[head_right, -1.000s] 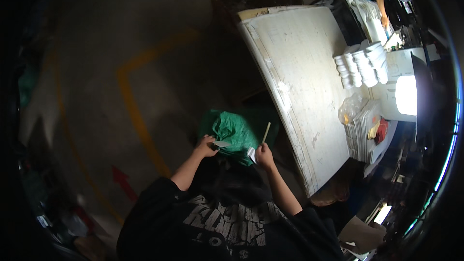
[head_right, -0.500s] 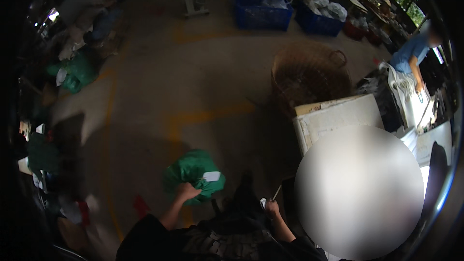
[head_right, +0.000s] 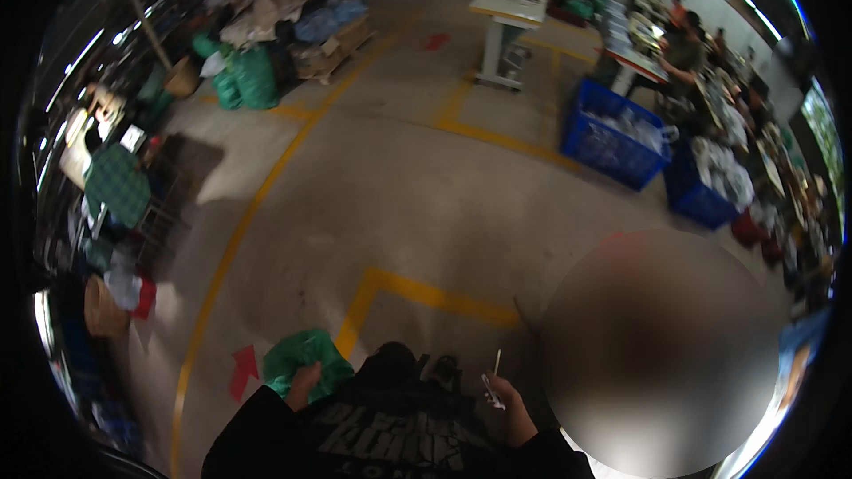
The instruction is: The person places white shoe insoles into a green plastic bag, ties the bag shut, and carries it to a designated area. They then return to a workbench, pick up a small white card, and write on it with a yellow pencil.
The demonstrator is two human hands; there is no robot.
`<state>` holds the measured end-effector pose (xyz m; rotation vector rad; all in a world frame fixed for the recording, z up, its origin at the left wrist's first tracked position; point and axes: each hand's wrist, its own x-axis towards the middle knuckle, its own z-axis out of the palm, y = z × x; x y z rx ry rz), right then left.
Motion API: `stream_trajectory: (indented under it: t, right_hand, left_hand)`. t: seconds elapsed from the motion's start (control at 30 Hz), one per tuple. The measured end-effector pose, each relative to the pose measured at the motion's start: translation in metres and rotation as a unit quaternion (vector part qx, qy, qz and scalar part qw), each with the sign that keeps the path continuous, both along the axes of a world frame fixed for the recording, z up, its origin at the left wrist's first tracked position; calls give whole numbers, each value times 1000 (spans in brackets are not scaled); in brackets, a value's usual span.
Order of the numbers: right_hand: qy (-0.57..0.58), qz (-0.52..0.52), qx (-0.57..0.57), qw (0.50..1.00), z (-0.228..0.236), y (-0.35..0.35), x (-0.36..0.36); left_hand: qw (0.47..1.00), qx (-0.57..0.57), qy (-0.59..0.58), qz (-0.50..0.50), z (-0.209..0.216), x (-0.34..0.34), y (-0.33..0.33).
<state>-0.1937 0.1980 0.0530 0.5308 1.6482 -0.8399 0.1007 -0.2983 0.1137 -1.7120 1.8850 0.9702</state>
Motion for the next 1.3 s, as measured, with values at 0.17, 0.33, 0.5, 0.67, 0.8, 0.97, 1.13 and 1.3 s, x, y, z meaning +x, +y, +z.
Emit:
stream_trajectory:
  t: [0.17, 0.33, 0.5, 0.67, 0.8, 0.97, 1.13, 1.3]
  right_hand:
    - [135, 7, -31, 990, -27, -79, -217]
    - [273, -12, -10, 962, -66, -178, -363]
    - [411, 219, 55, 883, -39, -296, -448]
    - [318, 202, -53, 925, 3, -406, -560]
    - [262, 220, -57, 938, -2, -464, -693]
    - [239, 30, -7, 971, -14, -521, -887]
    - [197, 86, 50, 975, 15, -607, -1069]
    - [316, 43, -58, 946, 23, -729, -1228]
  left_hand:
    - [994, 81, -4, 67, -29, -80, -14]
    - [989, 140, -28, 47, -34, -246, -72]
    - [990, 141, 0, 23, -6, -432, -153]
    - [990, 137, -15, 33, 6, -548, -237]
    - [987, 136, -51, 67, 2, -621, -301]
    - [979, 149, -69, 124, 5, -739, -359]
    - [973, 162, -51, 156, 6, -871, -406]
    - [973, 161, -31, 162, -16, -1003, -494]
